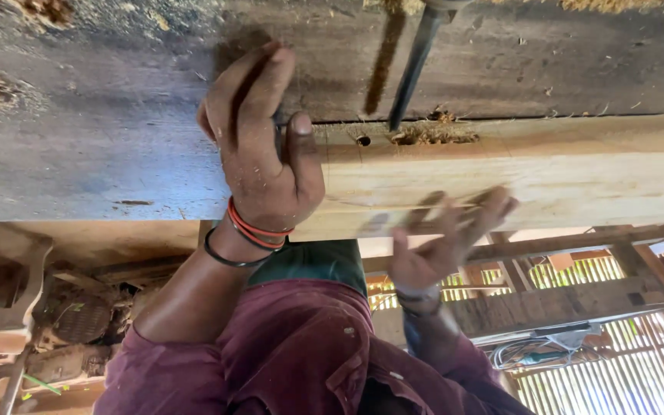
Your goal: The person places a wooden plank on a drill press table and drills a series of holes along it, repositioning the plank between holes. They brush sawdust off the plank and slide it aside when finished.
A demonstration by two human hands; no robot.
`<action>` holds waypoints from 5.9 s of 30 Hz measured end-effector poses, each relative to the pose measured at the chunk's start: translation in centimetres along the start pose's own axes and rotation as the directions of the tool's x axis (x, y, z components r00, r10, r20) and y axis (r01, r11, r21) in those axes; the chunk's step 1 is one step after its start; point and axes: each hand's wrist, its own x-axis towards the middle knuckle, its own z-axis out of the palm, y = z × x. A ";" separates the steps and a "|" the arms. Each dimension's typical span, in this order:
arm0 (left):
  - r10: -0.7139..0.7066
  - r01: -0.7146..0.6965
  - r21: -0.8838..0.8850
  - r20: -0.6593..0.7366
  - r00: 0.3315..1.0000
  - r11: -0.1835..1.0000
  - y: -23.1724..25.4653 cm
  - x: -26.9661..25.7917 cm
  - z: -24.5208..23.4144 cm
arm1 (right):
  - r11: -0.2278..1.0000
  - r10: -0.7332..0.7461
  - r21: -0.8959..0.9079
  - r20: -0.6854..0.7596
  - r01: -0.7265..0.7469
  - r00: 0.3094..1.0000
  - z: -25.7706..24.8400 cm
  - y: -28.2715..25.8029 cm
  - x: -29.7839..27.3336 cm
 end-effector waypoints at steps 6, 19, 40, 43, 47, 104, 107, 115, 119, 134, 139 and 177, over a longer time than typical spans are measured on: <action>0.000 0.000 0.043 0.003 1.000 0.999 0.7 1.7 0.0 | 0.987 -0.155 -0.042 0.012 0.155 0.988 2.4 0.1 -1.2; 0.026 -0.029 0.127 0.029 0.999 0.992 0.3 1.3 0.2 | 0.970 -0.244 0.013 0.001 0.244 0.970 2.8 0.2 -0.4; -0.047 0.046 -0.028 -0.020 0.999 0.999 0.2 1.5 0.3 | 0.979 -0.202 -0.016 0.087 0.204 0.976 2.1 0.1 -0.9; -0.026 0.025 -0.033 -0.018 1.000 0.999 0.1 1.6 0.2 | 0.979 -0.198 -0.020 0.091 0.201 0.976 2.0 0.1 -0.9; -0.060 0.060 -0.018 0.010 0.998 0.998 0.1 1.5 0.3 | 0.980 -0.197 -0.011 0.083 0.199 0.977 2.2 0.0 -0.6; -0.124 0.123 0.013 0.060 0.990 0.992 0.8 2.7 0.1 | 0.987 -0.152 -0.030 0.098 0.155 0.984 2.1 -0.1 -0.2; -0.120 0.119 0.020 0.056 0.991 0.993 0.9 2.8 0.2 | 0.987 -0.155 -0.033 0.072 0.158 0.985 2.4 -0.2 0.0; -0.124 0.123 0.008 0.056 0.991 0.992 0.9 3.1 0.1 | 0.986 -0.163 -0.028 0.040 0.164 0.986 2.6 -0.1 0.1; -0.125 0.124 0.013 0.061 0.990 0.992 1.0 3.1 0.0 | 0.986 -0.165 -0.019 0.031 0.165 0.986 2.7 0.0 0.1; -0.082 0.082 -0.004 0.018 0.996 0.997 1.2 3.3 0.1 | 0.968 -0.249 -0.050 -0.100 0.245 0.963 3.4 -0.2 0.8; -0.077 0.078 -0.018 0.017 0.997 0.997 1.1 3.3 0.2 | 0.987 -0.159 -0.006 -0.024 0.159 0.987 2.8 0.1 -0.3; -0.089 0.088 -0.033 -0.020 0.996 0.996 1.7 3.7 0.3 | 0.992 -0.110 0.058 -0.073 0.114 0.991 2.7 -0.3 -0.1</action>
